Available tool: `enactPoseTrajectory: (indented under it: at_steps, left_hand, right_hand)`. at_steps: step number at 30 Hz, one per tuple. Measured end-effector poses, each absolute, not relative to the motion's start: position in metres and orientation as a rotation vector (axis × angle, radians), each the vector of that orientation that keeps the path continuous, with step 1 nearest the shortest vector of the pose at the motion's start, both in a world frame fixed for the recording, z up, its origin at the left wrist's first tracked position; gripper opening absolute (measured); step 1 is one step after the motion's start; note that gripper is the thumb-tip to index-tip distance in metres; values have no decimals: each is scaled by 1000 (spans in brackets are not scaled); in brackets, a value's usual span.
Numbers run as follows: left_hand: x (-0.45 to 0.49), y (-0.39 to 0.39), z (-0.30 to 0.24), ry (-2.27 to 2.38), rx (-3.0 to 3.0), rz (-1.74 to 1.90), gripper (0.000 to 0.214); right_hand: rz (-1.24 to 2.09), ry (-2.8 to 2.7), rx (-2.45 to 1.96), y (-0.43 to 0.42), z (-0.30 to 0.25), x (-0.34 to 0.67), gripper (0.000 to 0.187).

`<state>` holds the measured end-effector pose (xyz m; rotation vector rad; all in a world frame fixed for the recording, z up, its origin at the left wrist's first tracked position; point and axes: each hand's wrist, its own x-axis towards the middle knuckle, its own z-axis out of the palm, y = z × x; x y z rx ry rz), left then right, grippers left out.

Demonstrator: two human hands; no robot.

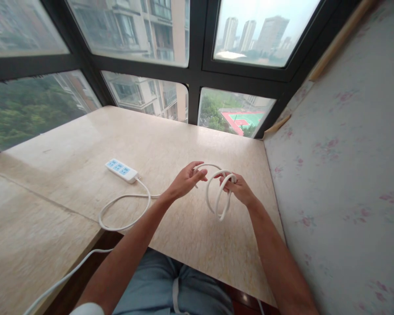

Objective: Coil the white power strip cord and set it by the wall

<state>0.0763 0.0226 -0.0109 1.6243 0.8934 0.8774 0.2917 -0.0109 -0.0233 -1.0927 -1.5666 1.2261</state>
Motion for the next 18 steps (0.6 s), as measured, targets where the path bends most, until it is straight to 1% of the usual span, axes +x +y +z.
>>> enactPoseTrajectory:
  at_steps: [2, 5, 7, 9, 12, 15, 18]
  left_hand:
    - [73, 19, -29, 968, 1844, 907, 60]
    - [73, 12, -61, 1166, 2173, 935, 68]
    - [76, 9, -80, 1334, 2316, 947, 64]
    - [80, 8, -92, 1468, 2370, 989, 51]
    - [82, 9, -96, 1508, 2360, 1097, 32]
    - [80, 9, -86, 1402, 2328, 1162, 28]
    - [77, 4, -69, 1194, 2298, 1126, 24]
  right_hand:
    - [1155, -1510, -1099, -14, -13, 296, 37]
    - [1091, -1438, -1055, -19, -2, 300, 34]
    - [1064, -1377, -1009, -22, 5, 301, 31]
    - [1039, -1304, -979, -26, 12, 303, 28]
    - [1017, -1163, -963, -33, 23, 308, 25]
    - [1000, -996, -914, -33, 29, 317, 23]
    - [993, -820, -896, -24, 21, 332, 24]
